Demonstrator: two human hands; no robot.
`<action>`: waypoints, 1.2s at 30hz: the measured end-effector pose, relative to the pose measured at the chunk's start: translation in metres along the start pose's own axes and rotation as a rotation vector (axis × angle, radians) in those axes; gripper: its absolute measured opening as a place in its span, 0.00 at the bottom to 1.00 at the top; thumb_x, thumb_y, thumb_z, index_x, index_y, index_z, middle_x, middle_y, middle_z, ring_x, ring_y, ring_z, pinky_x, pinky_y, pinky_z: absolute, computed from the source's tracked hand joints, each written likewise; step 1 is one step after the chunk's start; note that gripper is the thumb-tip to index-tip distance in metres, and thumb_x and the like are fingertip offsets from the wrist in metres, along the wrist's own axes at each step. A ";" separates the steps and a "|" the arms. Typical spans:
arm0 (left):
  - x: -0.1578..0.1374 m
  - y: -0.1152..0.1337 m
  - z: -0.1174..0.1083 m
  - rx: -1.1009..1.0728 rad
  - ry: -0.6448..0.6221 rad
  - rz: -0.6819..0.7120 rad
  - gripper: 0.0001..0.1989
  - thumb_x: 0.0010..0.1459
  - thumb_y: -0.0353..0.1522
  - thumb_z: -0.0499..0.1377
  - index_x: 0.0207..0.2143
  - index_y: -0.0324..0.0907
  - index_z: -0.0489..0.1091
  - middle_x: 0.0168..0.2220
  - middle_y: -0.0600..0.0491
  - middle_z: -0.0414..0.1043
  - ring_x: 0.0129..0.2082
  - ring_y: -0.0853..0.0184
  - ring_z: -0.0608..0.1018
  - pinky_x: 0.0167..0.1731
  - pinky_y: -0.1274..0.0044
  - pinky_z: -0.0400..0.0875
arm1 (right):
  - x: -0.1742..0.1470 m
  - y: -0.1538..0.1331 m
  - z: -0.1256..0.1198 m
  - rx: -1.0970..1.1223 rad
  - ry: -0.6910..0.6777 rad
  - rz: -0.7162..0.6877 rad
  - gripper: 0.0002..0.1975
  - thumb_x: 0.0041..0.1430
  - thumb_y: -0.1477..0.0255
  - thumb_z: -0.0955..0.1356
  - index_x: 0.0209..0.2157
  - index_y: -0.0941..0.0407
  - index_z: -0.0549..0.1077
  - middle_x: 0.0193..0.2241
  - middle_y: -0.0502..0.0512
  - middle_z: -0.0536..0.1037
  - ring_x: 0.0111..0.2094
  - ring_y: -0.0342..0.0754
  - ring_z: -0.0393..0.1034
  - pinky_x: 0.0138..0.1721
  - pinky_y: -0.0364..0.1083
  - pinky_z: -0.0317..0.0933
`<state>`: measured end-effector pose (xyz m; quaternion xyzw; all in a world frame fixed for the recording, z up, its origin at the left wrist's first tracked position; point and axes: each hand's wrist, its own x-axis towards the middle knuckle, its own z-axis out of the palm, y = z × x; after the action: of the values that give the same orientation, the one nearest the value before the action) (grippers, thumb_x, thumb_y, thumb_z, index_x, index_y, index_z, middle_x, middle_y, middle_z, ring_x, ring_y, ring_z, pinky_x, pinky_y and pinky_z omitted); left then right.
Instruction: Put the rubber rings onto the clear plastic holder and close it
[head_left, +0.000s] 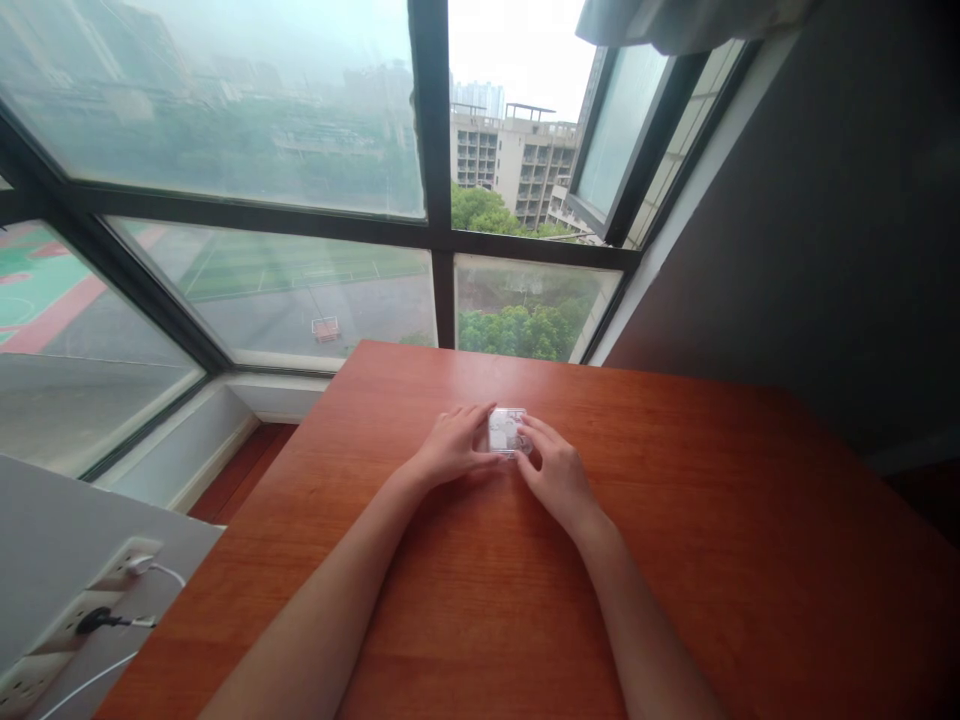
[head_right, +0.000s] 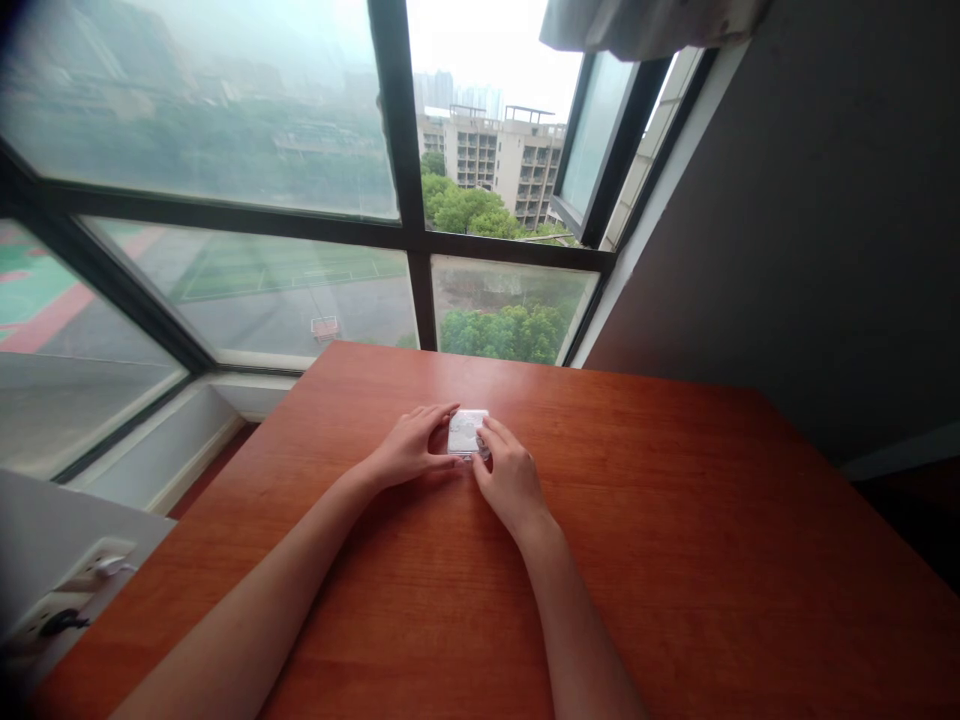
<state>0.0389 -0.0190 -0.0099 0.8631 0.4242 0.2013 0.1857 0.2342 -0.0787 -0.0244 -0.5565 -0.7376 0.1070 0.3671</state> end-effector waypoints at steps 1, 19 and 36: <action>0.000 0.000 -0.001 -0.007 -0.003 0.000 0.39 0.50 0.51 0.62 0.60 0.44 0.58 0.57 0.45 0.66 0.55 0.54 0.69 0.53 0.65 0.62 | 0.000 0.000 0.000 0.002 0.002 0.001 0.17 0.57 0.74 0.65 0.49 0.58 0.74 0.55 0.61 0.71 0.55 0.52 0.66 0.58 0.52 0.60; 0.002 0.001 0.000 0.011 0.000 -0.018 0.35 0.49 0.46 0.64 0.58 0.45 0.61 0.55 0.46 0.68 0.53 0.55 0.70 0.53 0.66 0.62 | 0.002 0.009 0.002 0.019 0.027 0.072 0.21 0.62 0.74 0.59 0.54 0.57 0.70 0.52 0.59 0.73 0.53 0.51 0.68 0.55 0.51 0.62; 0.004 0.002 0.000 -0.002 -0.015 -0.051 0.34 0.48 0.46 0.65 0.55 0.44 0.63 0.53 0.46 0.69 0.51 0.55 0.71 0.52 0.66 0.63 | 0.001 0.010 0.008 -0.117 -0.010 0.115 0.19 0.62 0.73 0.60 0.53 0.57 0.70 0.51 0.59 0.74 0.53 0.53 0.65 0.55 0.53 0.59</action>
<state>0.0428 -0.0174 -0.0084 0.8534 0.4443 0.1904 0.1951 0.2360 -0.0725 -0.0355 -0.6177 -0.7114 0.0875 0.3235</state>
